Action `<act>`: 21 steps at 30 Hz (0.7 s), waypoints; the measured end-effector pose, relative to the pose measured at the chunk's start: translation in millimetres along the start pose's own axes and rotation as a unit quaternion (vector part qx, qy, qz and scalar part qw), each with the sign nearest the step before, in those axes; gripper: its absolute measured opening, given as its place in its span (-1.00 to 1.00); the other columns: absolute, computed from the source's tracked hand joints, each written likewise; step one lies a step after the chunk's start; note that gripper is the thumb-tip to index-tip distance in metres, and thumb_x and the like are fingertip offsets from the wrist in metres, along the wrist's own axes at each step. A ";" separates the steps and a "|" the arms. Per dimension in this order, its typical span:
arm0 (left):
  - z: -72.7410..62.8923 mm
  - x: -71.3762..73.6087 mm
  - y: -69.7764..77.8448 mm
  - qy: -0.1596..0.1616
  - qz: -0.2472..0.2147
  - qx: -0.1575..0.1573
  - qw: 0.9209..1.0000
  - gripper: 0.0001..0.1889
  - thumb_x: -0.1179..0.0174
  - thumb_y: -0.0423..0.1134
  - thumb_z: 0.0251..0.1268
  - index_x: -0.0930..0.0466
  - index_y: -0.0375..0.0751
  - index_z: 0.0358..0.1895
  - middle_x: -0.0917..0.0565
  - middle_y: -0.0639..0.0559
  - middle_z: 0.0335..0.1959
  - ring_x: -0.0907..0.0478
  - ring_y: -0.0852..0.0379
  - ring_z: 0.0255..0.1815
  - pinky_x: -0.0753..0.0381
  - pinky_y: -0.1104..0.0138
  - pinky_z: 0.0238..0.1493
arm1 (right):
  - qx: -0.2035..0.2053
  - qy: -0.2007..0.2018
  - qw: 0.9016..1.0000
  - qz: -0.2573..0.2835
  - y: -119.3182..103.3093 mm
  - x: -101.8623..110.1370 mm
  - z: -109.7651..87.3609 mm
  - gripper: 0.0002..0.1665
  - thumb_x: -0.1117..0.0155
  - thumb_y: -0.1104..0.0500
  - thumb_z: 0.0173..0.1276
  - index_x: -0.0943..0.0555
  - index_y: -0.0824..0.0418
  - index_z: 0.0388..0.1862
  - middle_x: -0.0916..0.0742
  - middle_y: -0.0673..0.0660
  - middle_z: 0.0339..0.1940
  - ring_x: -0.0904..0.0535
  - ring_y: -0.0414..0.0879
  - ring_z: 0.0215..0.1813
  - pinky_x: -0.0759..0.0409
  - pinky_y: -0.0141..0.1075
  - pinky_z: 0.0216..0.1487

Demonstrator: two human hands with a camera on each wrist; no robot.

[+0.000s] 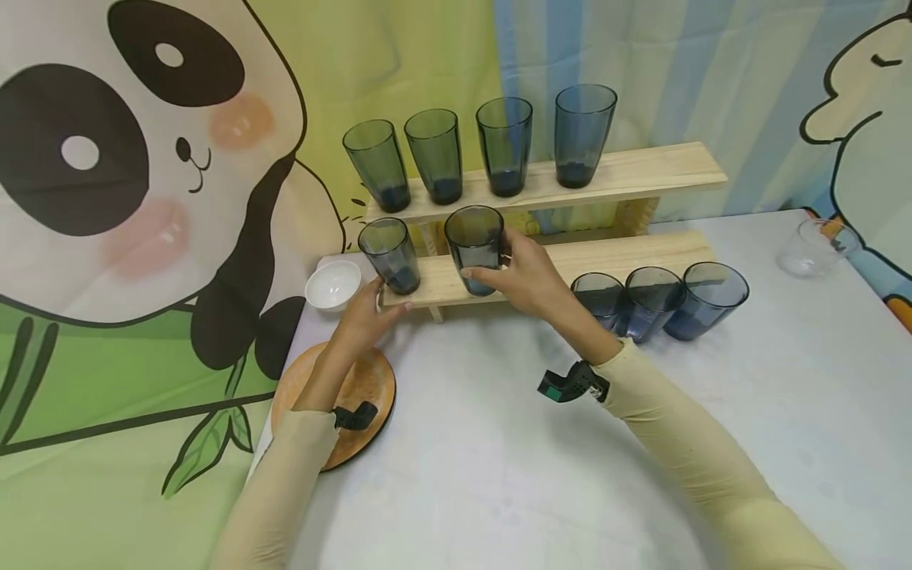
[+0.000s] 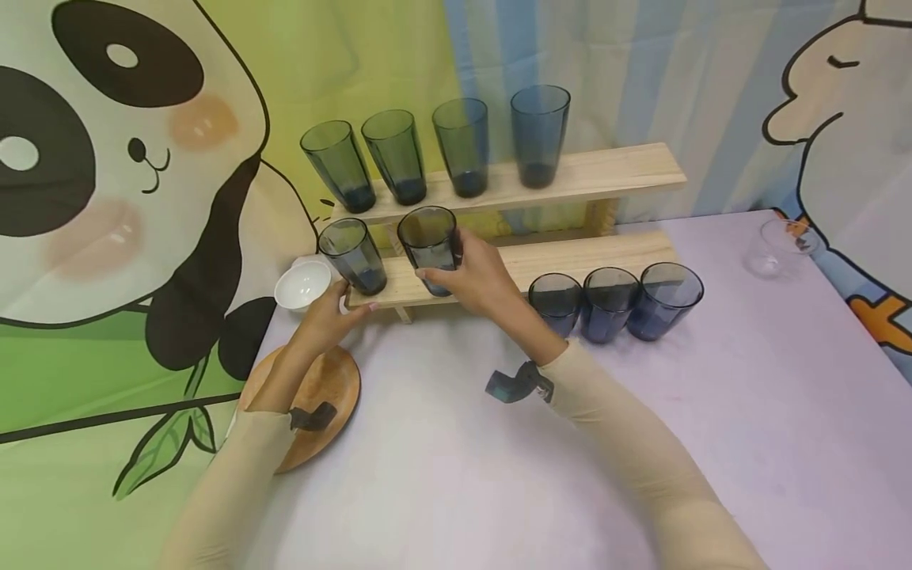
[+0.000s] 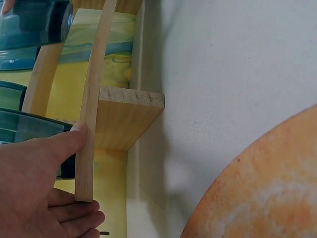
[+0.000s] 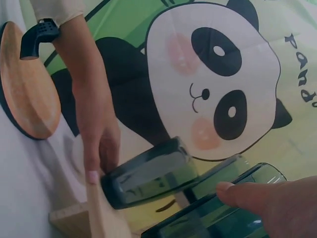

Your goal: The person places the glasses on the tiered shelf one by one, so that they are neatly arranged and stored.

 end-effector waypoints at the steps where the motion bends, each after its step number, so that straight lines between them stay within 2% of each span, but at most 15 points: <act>1: 0.5 -0.2 0.5 0.000 0.000 -0.001 1.000 0.02 -0.30 0.20 0.47 -0.03 -0.38 0.68 -0.27 -0.39 0.61 -0.20 -0.32 0.64 -0.23 -0.15 0.61 | -0.005 0.001 1.000 -0.004 1.7 -3.6 3.0 -0.24 -0.54 -0.10 0.37 -0.47 0.18 0.39 -0.65 0.19 0.29 -0.54 0.13 0.40 -0.59 0.05 0.29; 6: 0.3 -0.5 3.0 0.001 -0.001 0.001 1.000 0.01 -0.31 0.20 0.46 -0.05 -0.39 0.67 -0.31 -0.40 0.59 -0.22 -0.32 0.63 -0.26 -0.15 0.60 | -0.008 0.010 1.000 0.004 6.6 -16.1 18.4 -0.17 -0.53 -0.12 0.38 -0.43 0.16 0.48 -0.63 0.20 0.37 -0.55 0.13 0.40 -0.59 0.06 0.33; 13: -0.4 0.3 3.4 -0.003 -0.001 0.004 1.000 0.01 -0.30 0.20 0.46 -0.05 -0.38 0.68 -0.28 -0.39 0.61 -0.20 -0.32 0.64 -0.23 -0.14 0.61 | -0.006 0.010 1.000 0.027 11.2 -32.4 38.0 -0.18 -0.54 -0.09 0.38 -0.43 0.20 0.47 -0.68 0.19 0.27 -0.62 0.10 0.30 -0.63 0.02 0.27; 18: -0.2 0.5 2.9 -0.004 -0.003 0.001 1.000 0.01 -0.31 0.20 0.46 -0.05 -0.38 0.68 -0.26 -0.39 0.62 -0.19 -0.32 0.65 -0.23 -0.15 0.62 | -0.006 0.010 1.000 0.017 9.5 -43.2 47.4 -0.18 -0.54 -0.10 0.37 -0.43 0.22 0.44 -0.68 0.19 0.24 -0.64 0.10 0.24 -0.64 0.01 0.23; 21: 0.8 -0.7 1.2 -0.004 -0.006 0.000 1.000 0.03 -0.31 0.21 0.46 -0.04 -0.39 0.68 -0.26 -0.39 0.62 -0.19 -0.32 0.65 -0.23 -0.15 0.62 | -0.013 0.013 1.000 -0.001 9.4 -46.7 51.8 -0.13 -0.53 -0.13 0.37 -0.40 0.22 0.48 -0.65 0.21 0.29 -0.61 0.11 0.29 -0.62 0.02 0.28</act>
Point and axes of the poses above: each hand's wrist, its own z-axis towards the middle knuckle, its own x-axis out of the back of the hand, y = z × x, the point moved 8 cm from there along z, towards the middle knuckle
